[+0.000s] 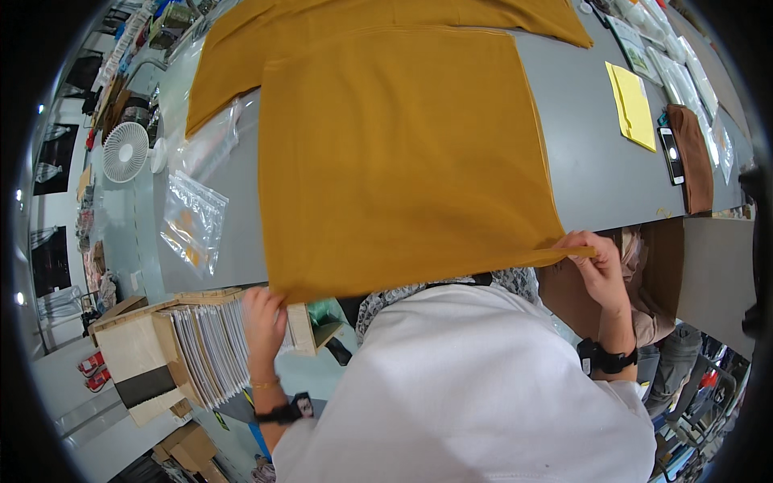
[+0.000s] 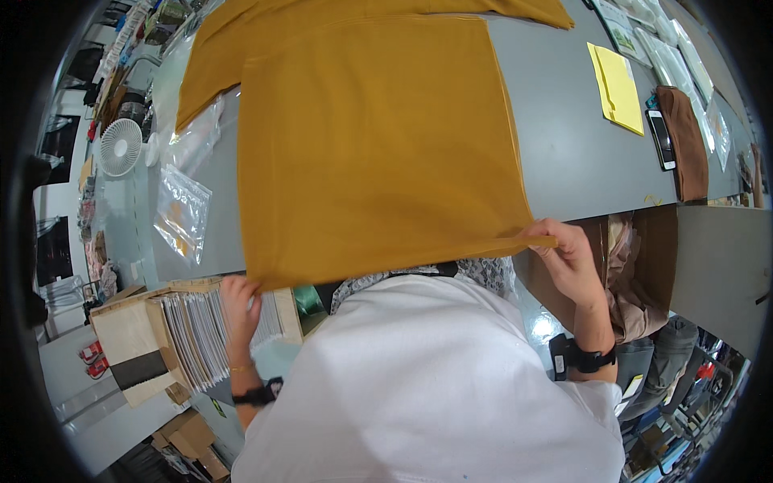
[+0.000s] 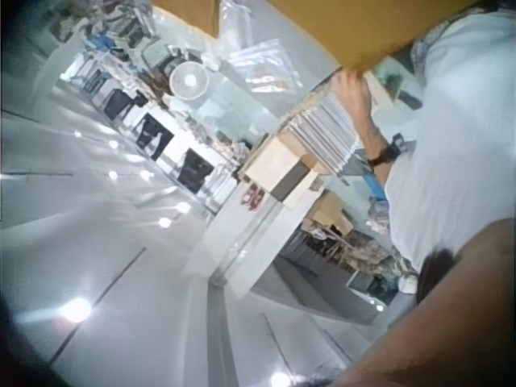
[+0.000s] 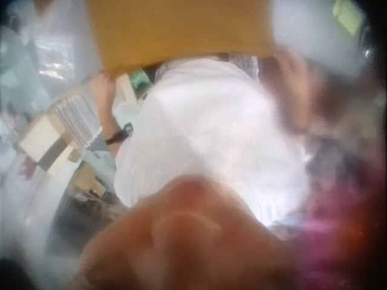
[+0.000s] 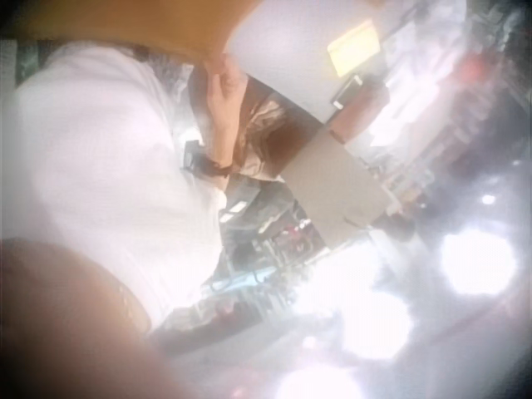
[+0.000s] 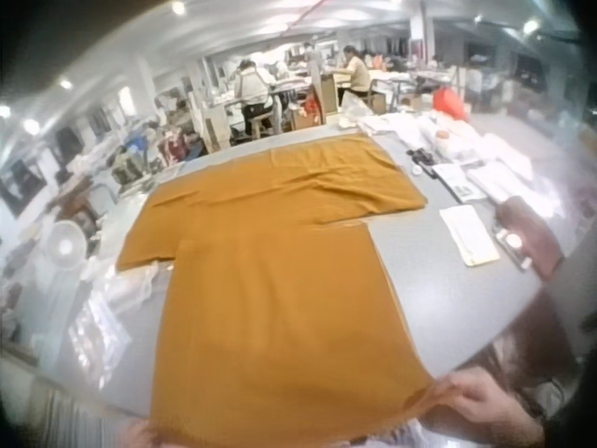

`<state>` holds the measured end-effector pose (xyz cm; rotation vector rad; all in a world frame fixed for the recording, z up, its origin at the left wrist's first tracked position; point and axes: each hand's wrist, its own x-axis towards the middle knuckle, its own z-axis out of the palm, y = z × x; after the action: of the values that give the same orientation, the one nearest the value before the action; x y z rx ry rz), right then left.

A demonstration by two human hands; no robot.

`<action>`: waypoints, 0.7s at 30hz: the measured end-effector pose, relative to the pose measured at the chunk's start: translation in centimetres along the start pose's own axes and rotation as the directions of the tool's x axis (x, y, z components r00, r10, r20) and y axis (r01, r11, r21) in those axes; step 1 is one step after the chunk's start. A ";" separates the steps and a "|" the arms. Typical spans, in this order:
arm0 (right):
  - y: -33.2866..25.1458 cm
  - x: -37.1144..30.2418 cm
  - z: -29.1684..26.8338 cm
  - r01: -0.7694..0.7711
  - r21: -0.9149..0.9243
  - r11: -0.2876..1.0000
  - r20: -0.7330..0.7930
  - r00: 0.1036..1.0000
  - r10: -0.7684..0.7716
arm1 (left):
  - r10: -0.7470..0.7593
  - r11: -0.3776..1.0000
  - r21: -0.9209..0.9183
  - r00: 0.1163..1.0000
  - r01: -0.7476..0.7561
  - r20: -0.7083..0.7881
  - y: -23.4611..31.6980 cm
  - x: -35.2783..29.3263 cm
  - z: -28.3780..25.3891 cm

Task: The person folds mustard-colored garments on a table, places each folded piece into a clear plastic bag, seals the bag, and affixes a yellow label. The process is repeated for multiple garments.

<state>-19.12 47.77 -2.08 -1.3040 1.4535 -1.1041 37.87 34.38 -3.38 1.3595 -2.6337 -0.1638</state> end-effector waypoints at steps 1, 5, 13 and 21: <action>1.0 -0.3 0.2 -0.028 -0.059 0.998 -0.078 0.997 0.023 | -0.021 0.995 -0.096 1.000 0.019 -0.013 -0.8 -1.3 -1.8; 4.4 2.6 1.6 -0.030 -0.086 0.996 -0.389 0.921 -0.006 | -0.348 0.756 -0.631 0.924 0.176 -0.160 -3.8 0.3 -6.1; 8.6 16.2 0.7 -0.253 -0.404 0.879 -0.530 0.848 0.000 | -0.441 0.346 -0.849 0.868 0.400 0.230 -13.1 19.9 4.3; 2.7 7.7 0.6 -0.018 -0.516 0.856 -0.052 0.999 -0.010 | -0.108 0.871 -0.469 0.988 0.149 0.114 -6.9 8.6 2.1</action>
<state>-19.74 40.23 -5.19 -1.6436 1.8756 -0.7667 38.06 23.38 -5.80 1.3640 -2.3325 -0.8451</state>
